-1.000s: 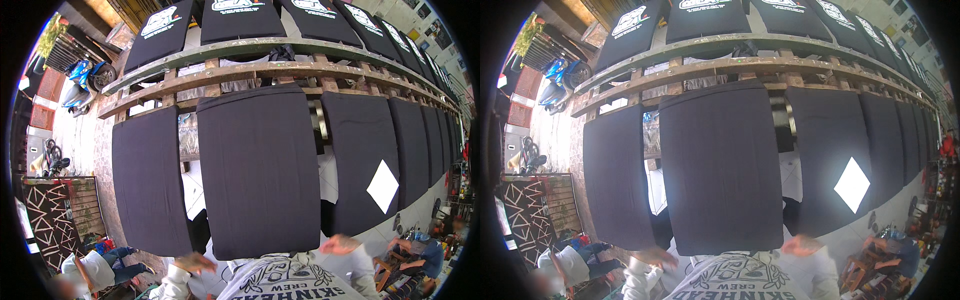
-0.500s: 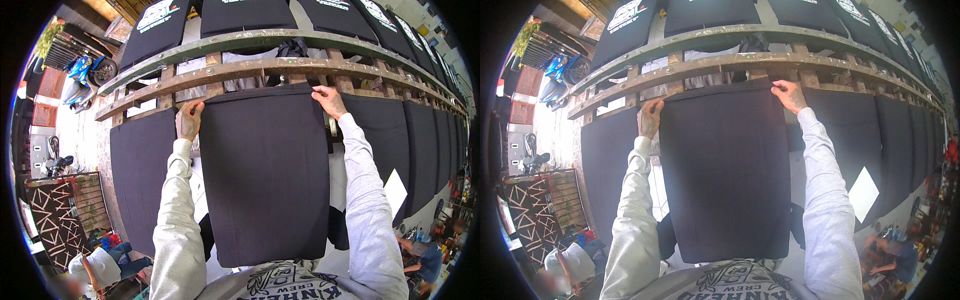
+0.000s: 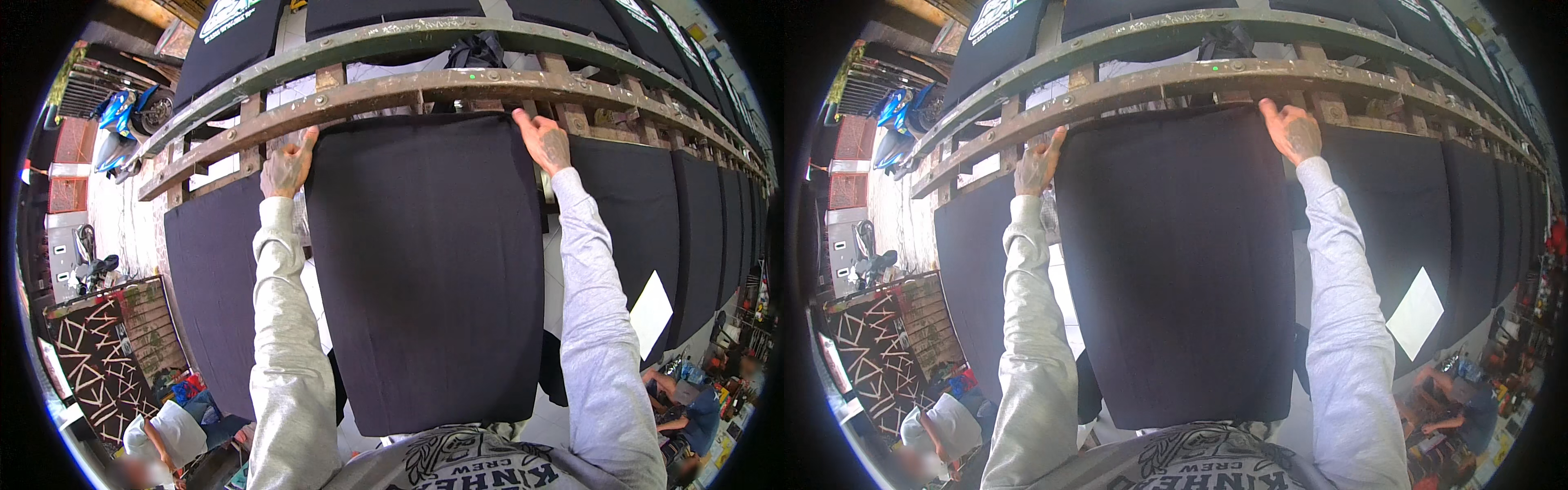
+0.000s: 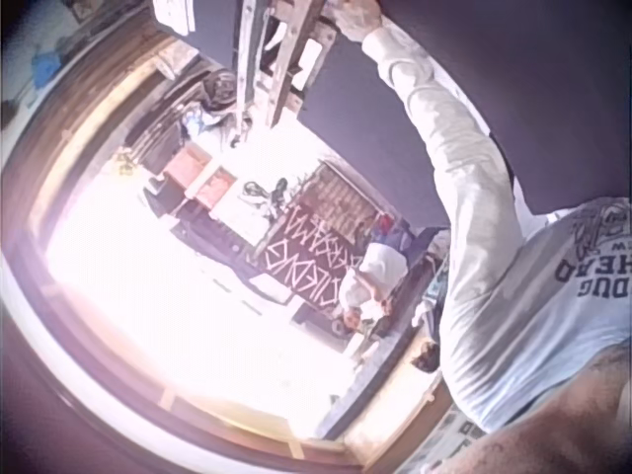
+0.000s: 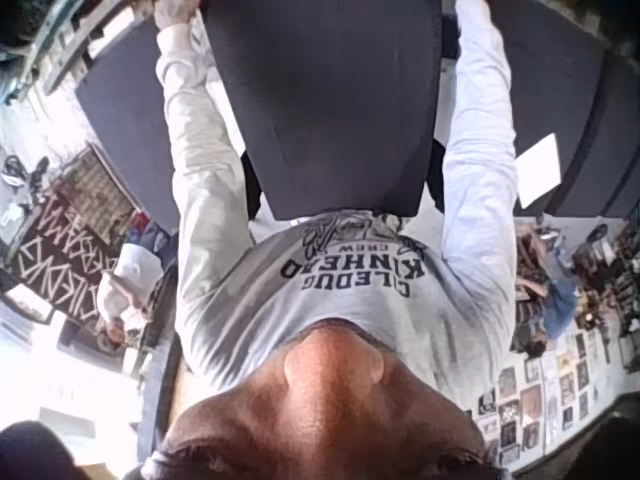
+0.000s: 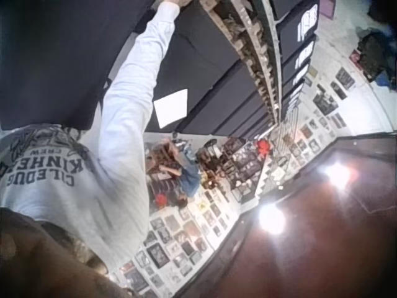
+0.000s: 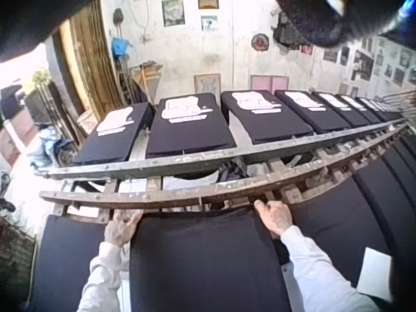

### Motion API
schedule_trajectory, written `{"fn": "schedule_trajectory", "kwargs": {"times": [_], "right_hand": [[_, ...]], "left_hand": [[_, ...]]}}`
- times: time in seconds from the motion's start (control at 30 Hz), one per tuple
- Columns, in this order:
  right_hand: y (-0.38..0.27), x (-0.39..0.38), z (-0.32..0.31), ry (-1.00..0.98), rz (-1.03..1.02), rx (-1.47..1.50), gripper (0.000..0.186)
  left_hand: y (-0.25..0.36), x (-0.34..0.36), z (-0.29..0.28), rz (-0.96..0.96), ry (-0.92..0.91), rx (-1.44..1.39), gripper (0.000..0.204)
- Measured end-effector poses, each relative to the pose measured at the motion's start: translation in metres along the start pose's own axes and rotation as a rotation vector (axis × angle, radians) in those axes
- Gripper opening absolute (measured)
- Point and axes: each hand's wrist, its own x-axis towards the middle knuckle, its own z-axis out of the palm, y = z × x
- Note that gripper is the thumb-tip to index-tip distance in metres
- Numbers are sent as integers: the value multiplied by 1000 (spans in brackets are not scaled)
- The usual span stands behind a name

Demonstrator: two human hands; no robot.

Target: The person places black t-shirts onto a long screen-printing table, smoothing each shirt with a white cloth to secure it onto the adhesive surface.

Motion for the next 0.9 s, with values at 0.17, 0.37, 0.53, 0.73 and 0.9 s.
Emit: {"fn": "schedule_trajectory", "kwargs": {"times": [0.17, 0.37, 0.53, 0.73, 0.9], "right_hand": [[-4, 11, 12, -164, 58, 274, 34], [8, 13, 15, 217, -47, 330, 28], [21, 15, 28, 276, -30, 269, 30], [11, 15, 14, 454, -200, 321, 31], [21, 22, 27, 351, -105, 280, 36]], "left_hand": [[-16, 2, 11, 92, -11, -177, 44], [-11, -14, 25, 136, 364, -297, 38], [-3, -21, 31, 122, 328, -331, 40], [5, -20, 20, 140, 506, -378, 37], [-2, -15, 27, 115, 426, -291, 40]]}}
